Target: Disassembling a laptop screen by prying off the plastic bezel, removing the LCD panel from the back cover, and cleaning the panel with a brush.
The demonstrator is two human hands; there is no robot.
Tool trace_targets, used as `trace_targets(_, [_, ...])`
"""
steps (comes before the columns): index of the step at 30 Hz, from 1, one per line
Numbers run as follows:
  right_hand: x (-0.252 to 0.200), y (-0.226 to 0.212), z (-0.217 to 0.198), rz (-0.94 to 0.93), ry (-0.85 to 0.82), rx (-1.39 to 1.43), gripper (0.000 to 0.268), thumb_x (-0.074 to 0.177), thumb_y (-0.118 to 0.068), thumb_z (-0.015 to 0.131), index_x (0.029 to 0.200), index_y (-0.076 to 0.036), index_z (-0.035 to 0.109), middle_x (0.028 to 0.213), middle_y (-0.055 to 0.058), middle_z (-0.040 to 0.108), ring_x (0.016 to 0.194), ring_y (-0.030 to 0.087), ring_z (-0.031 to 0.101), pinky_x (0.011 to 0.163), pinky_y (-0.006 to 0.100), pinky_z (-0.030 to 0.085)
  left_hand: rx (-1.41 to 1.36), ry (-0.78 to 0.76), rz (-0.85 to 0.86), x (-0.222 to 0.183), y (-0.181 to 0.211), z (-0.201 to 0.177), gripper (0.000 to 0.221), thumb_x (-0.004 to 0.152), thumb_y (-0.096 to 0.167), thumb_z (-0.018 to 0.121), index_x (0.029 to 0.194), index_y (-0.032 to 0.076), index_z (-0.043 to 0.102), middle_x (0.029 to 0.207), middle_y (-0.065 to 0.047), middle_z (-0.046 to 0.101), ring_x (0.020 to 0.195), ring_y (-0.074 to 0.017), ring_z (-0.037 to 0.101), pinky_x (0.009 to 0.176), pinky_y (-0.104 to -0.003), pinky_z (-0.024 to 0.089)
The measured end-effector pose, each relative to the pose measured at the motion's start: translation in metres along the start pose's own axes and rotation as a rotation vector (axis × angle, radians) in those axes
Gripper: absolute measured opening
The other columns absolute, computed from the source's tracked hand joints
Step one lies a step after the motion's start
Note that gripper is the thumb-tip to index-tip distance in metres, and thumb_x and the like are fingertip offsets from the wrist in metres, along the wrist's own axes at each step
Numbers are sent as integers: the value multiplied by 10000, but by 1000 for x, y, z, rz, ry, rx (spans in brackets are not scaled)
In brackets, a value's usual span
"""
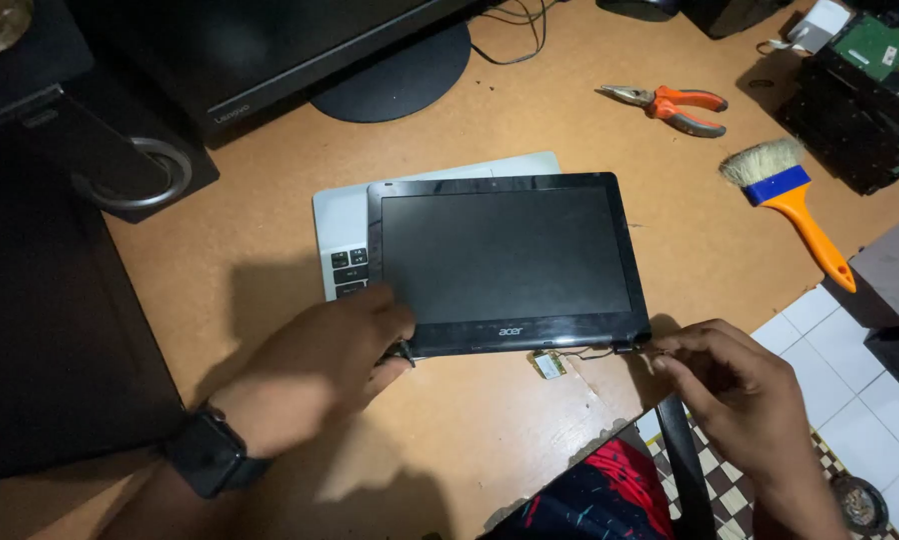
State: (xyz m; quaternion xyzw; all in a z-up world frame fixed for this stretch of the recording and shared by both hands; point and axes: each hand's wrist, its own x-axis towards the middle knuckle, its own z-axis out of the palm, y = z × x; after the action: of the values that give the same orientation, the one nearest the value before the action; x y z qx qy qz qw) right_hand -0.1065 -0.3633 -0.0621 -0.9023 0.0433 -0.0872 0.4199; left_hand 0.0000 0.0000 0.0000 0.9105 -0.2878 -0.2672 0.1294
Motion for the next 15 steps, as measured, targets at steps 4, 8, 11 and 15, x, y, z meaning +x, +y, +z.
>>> trace_targets(4, [1, 2, 4, -54, 19, -11, 34, 887, -76, 756, 921, -76, 753, 863, 20, 724, 725, 103, 623, 633, 223, 461, 10, 34, 1, -2, 1, 0, 205, 955, 328, 685, 936, 160, 569, 1055, -51, 521, 745, -346, 634, 693, -502, 477])
trace_targets(8, [2, 12, 5, 32, -6, 118, 71, 892, -77, 740, 954, -50, 762, 910, 48, 751, 842, 140, 684, 767, 252, 520, 31, 7, 39, -1, 3, -3, 212, 944, 320, 696, 929, 162, 556, 1021, -20, 553, 809, -280, 600, 686, -452, 460])
trace_targets(11, [1, 24, 7, 59, -8, 224, 84, 907, -52, 719, 983, -29, 748, 946, 67, 755, 905, 152, 694, 846, 260, 541, 59, -21, 63, 1, 1, 0, 224, 943, 340, 688, 963, 159, 558, 1023, -43, 586, 836, -307, 623, 685, -474, 467])
trace_targets(15, [2, 32, 7, 52, -18, 239, 94, 907, -58, 725, 997, -39, 746, 937, 54, 743, 864, 140, 667, 772, 253, 526, 15, -60, 83, 4, -5, 6, 333, 924, 279, 676, 1222, 157, 590, 1175, -68, 623, 966, -330, 677, 776, -476, 524])
